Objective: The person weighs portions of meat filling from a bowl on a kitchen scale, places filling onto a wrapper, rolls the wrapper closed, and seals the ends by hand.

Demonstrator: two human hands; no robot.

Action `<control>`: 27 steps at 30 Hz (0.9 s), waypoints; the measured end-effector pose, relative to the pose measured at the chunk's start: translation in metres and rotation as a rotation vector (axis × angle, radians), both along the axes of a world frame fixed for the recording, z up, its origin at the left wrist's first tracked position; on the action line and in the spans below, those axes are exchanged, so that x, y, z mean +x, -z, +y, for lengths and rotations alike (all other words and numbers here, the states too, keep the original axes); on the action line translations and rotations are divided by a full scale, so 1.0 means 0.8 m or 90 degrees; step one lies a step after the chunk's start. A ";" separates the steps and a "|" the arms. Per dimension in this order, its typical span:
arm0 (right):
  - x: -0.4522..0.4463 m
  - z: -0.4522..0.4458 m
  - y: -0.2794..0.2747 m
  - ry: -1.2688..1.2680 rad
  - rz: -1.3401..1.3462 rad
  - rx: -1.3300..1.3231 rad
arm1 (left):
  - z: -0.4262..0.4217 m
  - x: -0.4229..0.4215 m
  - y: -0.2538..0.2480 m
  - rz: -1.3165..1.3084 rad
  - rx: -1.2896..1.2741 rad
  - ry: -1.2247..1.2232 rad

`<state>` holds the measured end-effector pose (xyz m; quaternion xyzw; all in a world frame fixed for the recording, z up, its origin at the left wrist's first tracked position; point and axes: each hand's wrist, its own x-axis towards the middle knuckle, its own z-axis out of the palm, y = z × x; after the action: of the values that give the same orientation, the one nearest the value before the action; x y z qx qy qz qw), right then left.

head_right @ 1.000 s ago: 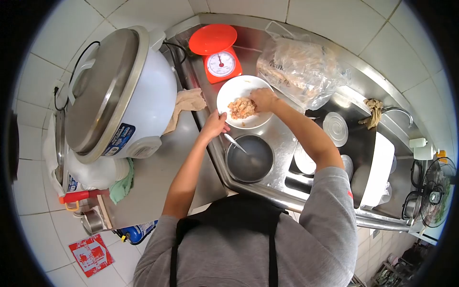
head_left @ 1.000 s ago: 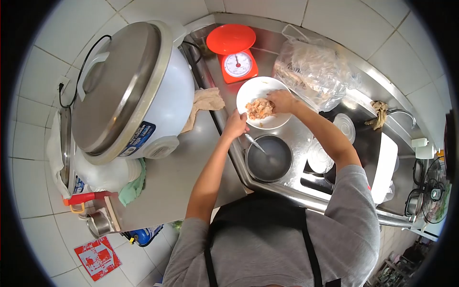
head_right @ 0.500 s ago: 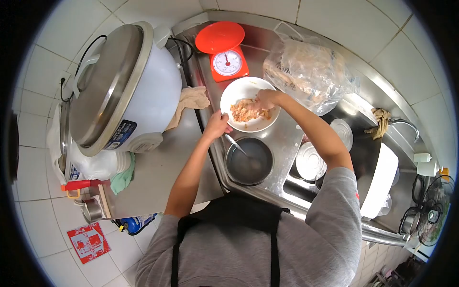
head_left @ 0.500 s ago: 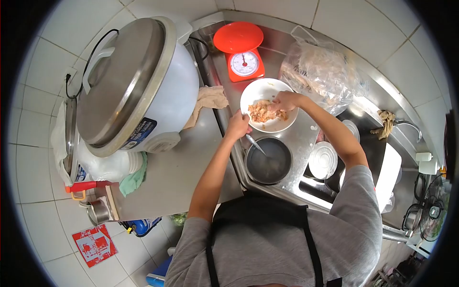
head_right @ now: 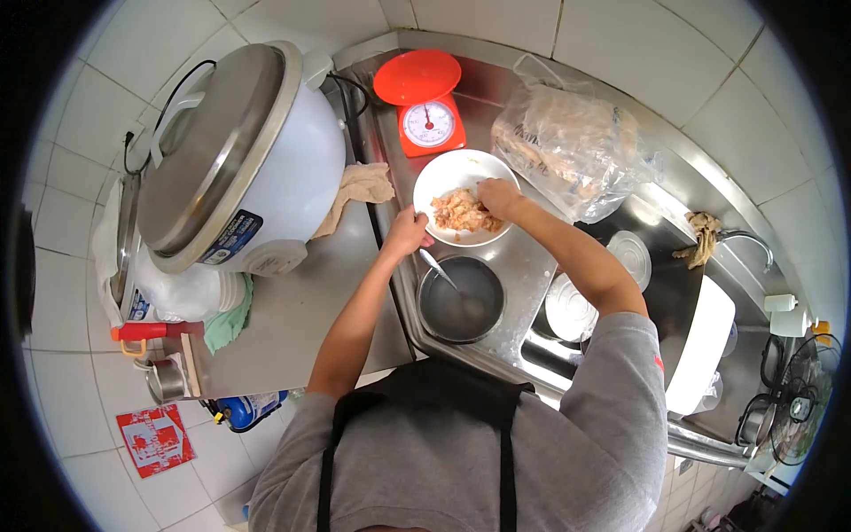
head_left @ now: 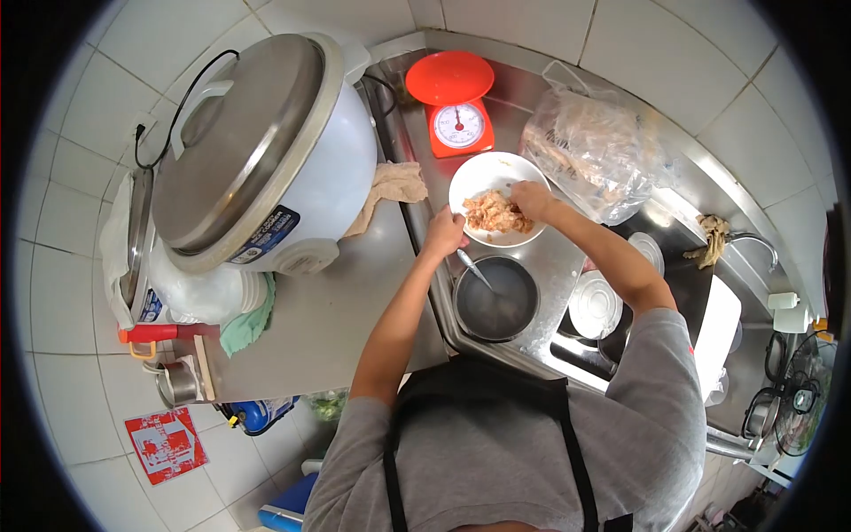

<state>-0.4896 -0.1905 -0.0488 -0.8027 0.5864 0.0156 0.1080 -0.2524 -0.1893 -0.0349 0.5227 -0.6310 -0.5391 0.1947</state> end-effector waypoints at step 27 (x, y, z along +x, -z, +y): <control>-0.034 -0.037 -0.048 -0.072 -0.218 0.628 | 0.005 -0.023 -0.036 -0.121 -0.138 -0.064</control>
<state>-0.5166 -0.2198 -0.0103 -0.6779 0.4388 0.1644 0.5665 -0.2706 -0.1852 -0.0064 0.5784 -0.6740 -0.4054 0.2163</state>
